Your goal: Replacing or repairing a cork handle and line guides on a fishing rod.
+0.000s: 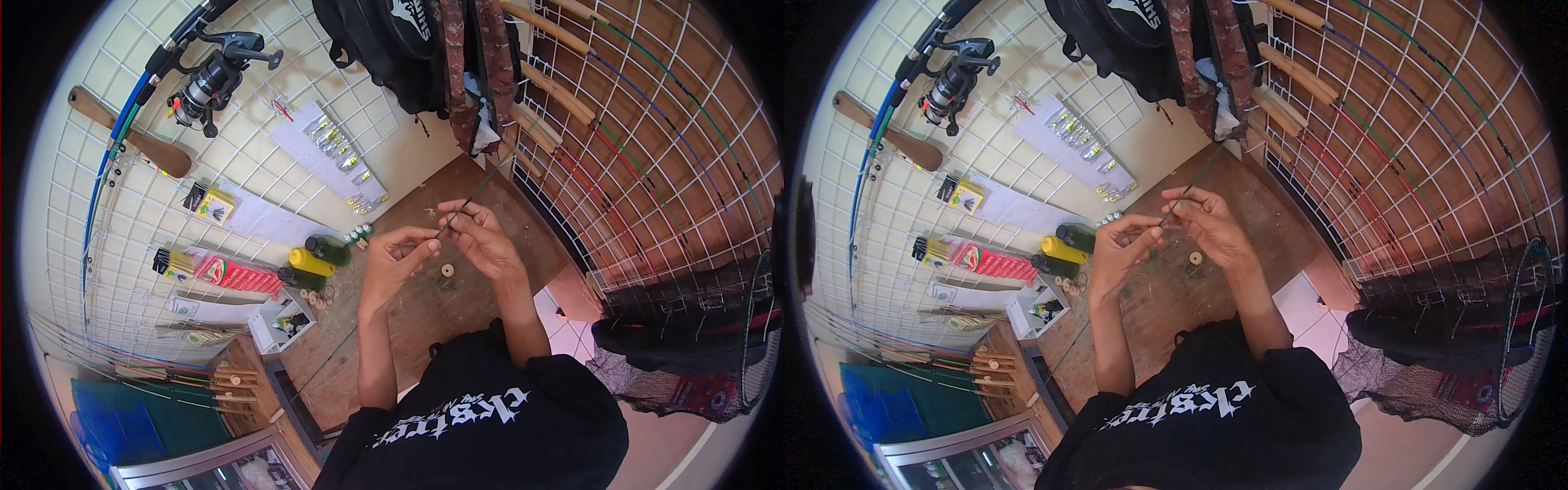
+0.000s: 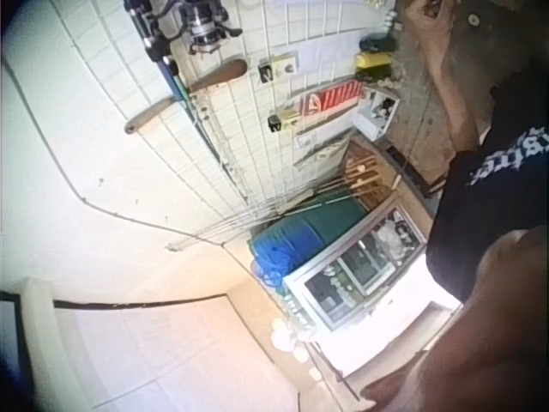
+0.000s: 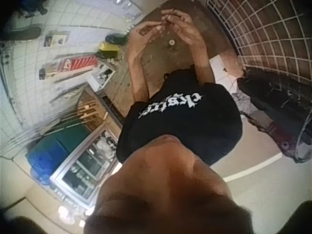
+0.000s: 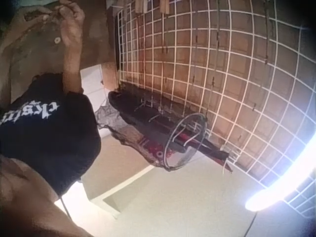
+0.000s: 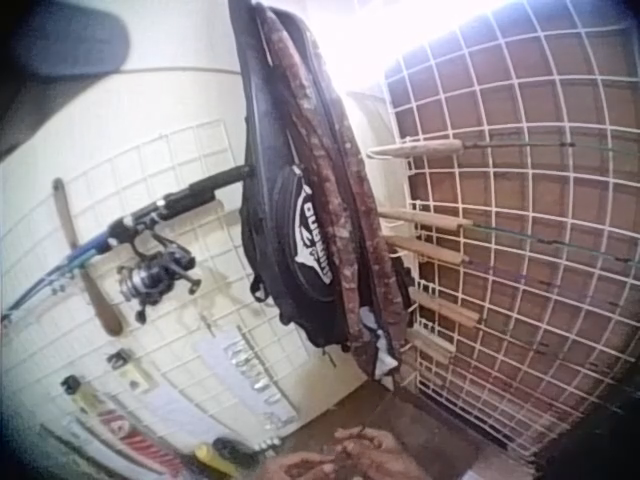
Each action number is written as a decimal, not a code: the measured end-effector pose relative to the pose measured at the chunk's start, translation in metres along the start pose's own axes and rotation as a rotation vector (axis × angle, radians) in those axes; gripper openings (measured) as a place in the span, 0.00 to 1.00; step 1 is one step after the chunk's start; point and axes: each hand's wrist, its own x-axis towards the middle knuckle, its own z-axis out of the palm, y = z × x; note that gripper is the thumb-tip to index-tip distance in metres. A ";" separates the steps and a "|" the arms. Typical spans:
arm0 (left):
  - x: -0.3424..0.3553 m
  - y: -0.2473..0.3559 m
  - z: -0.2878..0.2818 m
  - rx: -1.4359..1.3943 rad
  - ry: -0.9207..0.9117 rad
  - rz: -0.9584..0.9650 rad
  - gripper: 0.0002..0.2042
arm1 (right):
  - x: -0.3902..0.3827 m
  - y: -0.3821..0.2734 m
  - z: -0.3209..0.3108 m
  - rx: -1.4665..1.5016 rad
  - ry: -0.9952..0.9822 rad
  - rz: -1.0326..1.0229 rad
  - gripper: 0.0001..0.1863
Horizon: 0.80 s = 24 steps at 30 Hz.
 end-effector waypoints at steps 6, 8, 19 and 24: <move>0.001 0.001 -0.003 -0.006 0.028 0.022 0.08 | -0.002 0.001 0.004 -0.024 0.104 -0.105 0.07; 0.002 0.001 -0.004 -0.005 0.029 0.022 0.08 | -0.004 -0.001 0.009 -0.044 0.127 -0.123 0.06; 0.003 -0.001 -0.005 0.020 0.037 0.037 0.09 | -0.005 -0.002 0.010 -0.204 0.175 -0.200 0.05; 0.003 -0.001 -0.005 0.003 0.028 0.017 0.09 | -0.005 -0.003 0.013 -0.196 0.176 -0.202 0.05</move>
